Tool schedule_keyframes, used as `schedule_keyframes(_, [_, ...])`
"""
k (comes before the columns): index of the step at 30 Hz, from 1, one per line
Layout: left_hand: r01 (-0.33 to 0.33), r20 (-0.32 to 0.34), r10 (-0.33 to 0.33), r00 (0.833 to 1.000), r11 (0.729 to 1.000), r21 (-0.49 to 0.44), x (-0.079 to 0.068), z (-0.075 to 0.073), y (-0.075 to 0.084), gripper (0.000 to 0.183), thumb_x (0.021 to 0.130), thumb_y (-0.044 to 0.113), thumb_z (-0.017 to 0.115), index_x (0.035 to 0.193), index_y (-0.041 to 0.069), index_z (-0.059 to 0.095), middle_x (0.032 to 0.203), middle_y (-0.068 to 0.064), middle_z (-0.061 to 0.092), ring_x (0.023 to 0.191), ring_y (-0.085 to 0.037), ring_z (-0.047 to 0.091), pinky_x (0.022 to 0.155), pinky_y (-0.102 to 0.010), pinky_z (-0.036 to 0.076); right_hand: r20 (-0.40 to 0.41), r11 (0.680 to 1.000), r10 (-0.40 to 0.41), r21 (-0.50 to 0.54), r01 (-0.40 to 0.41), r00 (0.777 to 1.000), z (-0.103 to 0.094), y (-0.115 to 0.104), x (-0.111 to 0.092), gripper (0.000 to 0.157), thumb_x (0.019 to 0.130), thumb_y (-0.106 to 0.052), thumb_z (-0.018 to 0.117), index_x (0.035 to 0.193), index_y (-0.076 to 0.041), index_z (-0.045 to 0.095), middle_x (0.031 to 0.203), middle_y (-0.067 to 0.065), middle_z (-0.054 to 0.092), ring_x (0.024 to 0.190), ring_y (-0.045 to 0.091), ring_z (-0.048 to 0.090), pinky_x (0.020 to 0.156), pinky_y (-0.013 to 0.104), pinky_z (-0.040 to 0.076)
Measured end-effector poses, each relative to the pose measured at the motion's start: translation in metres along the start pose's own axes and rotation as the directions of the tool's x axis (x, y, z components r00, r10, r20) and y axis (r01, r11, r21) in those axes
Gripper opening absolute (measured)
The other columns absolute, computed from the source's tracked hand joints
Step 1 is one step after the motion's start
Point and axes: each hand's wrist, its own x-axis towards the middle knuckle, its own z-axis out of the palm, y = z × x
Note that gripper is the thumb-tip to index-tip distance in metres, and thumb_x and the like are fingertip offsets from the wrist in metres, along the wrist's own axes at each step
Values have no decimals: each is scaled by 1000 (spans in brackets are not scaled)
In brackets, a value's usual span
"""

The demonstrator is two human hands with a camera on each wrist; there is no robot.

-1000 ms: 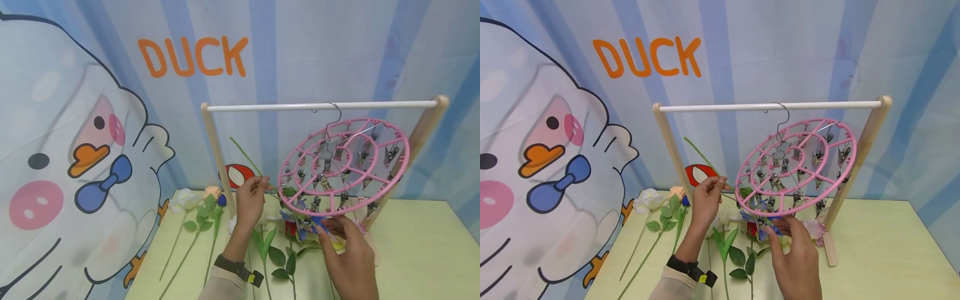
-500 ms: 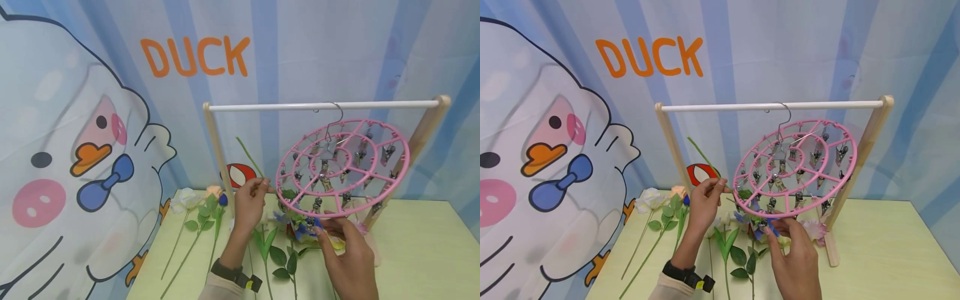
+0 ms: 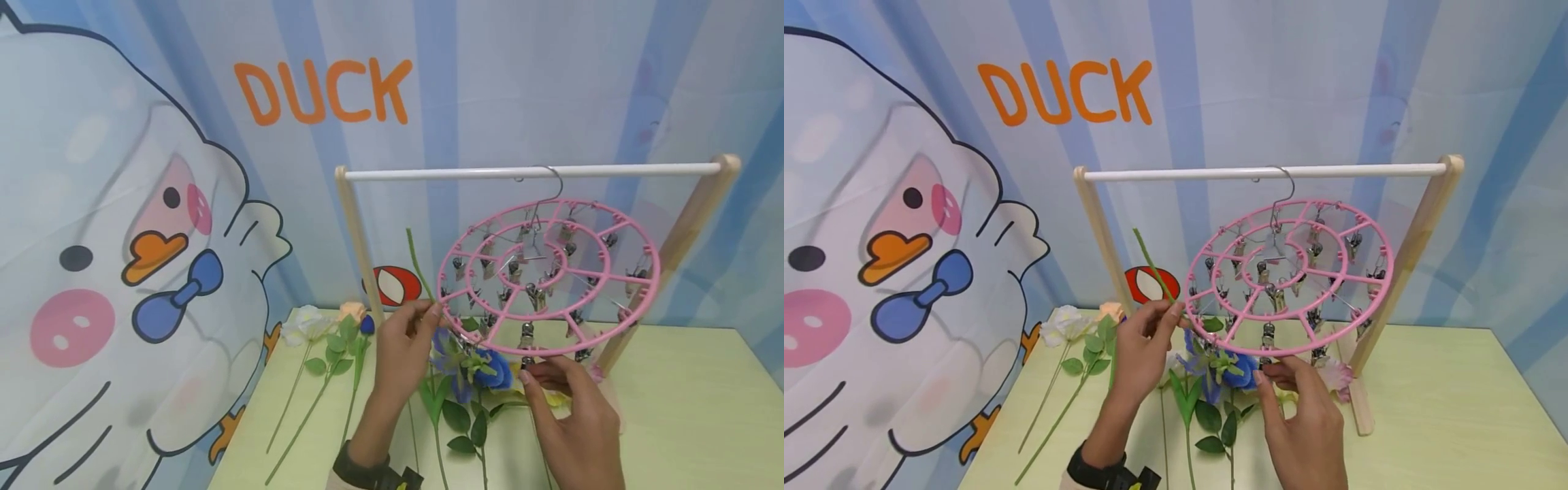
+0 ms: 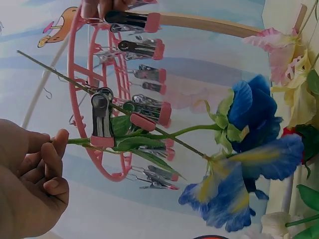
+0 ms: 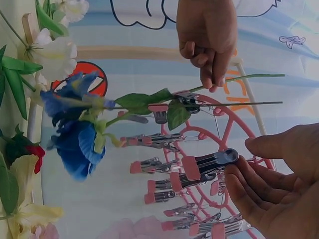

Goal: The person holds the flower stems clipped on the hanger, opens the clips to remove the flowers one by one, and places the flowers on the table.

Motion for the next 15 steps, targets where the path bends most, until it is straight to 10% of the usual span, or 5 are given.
schedule_keyframes(7, [-143, 16, 143, 990, 989, 31, -9, -4, 15, 20, 107, 19, 66, 110, 2, 77, 88, -2, 75, 63, -5, 50, 52, -23, 43, -42, 998, 46, -37, -47, 998, -3, 0, -1, 34, 91, -5, 83, 122, -2, 69, 101, 5, 75, 87, 14, 70, 84, 1, 44])
schedule_keyframes(15, [-236, 66, 230, 971, 968, 85, -20, -6, 34, 15, 107, 15, 65, 112, 4, 75, 91, -4, 76, 66, -5, 57, 53, -17, 46, -102, 997, 77, -24, -80, 992, -9, 3, 2, 36, 93, -4, 81, 126, 0, 69, 102, 10, 77, 93, -26, 48, 85, 0, 42])
